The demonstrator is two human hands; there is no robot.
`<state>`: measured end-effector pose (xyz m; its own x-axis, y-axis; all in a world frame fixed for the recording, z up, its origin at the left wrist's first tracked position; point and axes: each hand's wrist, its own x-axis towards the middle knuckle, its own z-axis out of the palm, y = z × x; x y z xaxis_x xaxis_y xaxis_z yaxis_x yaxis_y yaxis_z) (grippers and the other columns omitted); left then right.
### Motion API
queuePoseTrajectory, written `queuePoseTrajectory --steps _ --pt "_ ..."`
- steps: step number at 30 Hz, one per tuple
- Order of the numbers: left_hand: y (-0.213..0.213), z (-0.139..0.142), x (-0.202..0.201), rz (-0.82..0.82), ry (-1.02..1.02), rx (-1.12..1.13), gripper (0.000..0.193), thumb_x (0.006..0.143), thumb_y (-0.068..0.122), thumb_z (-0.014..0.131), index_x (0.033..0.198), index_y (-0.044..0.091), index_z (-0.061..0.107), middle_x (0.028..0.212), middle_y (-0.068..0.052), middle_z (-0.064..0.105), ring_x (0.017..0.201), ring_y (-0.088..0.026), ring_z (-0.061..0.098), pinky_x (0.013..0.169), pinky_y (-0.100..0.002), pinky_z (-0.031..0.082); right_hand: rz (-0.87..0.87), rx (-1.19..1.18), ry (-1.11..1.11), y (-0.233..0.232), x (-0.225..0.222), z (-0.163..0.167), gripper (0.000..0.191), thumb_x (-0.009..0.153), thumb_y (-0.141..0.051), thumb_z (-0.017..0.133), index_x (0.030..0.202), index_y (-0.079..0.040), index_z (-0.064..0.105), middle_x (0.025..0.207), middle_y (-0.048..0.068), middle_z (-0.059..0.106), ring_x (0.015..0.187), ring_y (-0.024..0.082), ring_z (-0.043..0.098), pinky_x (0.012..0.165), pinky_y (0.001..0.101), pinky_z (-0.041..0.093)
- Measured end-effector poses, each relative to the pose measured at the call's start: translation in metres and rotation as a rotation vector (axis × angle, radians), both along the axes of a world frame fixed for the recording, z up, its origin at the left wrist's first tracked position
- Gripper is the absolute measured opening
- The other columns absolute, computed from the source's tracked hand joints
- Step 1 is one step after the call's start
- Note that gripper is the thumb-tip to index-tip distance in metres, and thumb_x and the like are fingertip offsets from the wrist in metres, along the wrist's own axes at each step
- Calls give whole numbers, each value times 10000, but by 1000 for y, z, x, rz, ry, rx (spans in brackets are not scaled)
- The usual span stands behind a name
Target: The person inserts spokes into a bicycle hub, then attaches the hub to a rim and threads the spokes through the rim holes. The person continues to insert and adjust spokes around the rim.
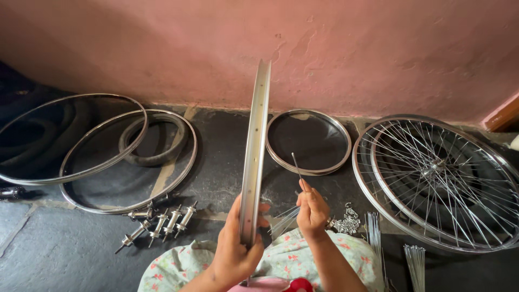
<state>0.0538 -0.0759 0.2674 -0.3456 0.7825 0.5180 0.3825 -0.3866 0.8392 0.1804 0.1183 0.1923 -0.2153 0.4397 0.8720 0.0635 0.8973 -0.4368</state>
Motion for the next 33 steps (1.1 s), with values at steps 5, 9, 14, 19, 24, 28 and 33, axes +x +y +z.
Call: queuePoseTrajectory --steps 5,9,14,19,24,28,33 --pt "0 -65 -6 -63 137 268 732 861 -140 570 1507 101 323 1324 -173 617 1036 -223 714 888 -326 601 4 85 -36 3 -2 -8 337 967 114 522 1287 69 616 750 75 603 649 203 621 733 360 578" --pt "-7 -69 -6 -63 76 123 871 816 -87 662 1558 69 234 1298 -167 644 986 -196 721 842 -326 608 21 114 -50 12 -3 -12 200 913 148 525 1073 51 595 854 162 711 608 238 618 615 323 525" --pt "20 7 -17 49 -266 39 997 743 -53 682 1598 59 182 1241 -145 599 969 -197 660 853 -356 573 82 130 -3 18 -4 -7 145 921 175 470 929 42 527 703 87 539 616 248 597 816 416 636" --pt "57 81 -41 200 -17 -155 947 724 -11 663 1579 63 261 1262 -128 610 972 -217 681 836 -344 561 27 66 -83 13 -6 -1 192 857 159 489 775 -12 520 660 102 519 609 281 615 747 390 620" --pt "47 84 -19 77 -45 -64 912 731 -47 557 1597 38 282 1320 -175 620 1070 -236 703 908 -355 566 34 47 -65 15 -8 0 211 873 170 457 781 -15 505 675 97 502 680 285 652 842 422 618" --pt "27 63 1 94 3 -17 907 737 -56 562 1593 7 267 1306 -185 648 1059 -273 733 905 -366 587 26 50 -47 26 -12 -5 176 922 157 457 897 10 549 707 84 514 692 246 628 919 447 624" --pt "17 37 9 137 79 -18 913 725 -65 593 1581 -19 280 1147 -185 711 1030 -330 745 891 -388 592 -55 -93 -55 38 -17 -14 328 984 100 519 1286 70 643 861 134 656 631 176 591 616 303 519"
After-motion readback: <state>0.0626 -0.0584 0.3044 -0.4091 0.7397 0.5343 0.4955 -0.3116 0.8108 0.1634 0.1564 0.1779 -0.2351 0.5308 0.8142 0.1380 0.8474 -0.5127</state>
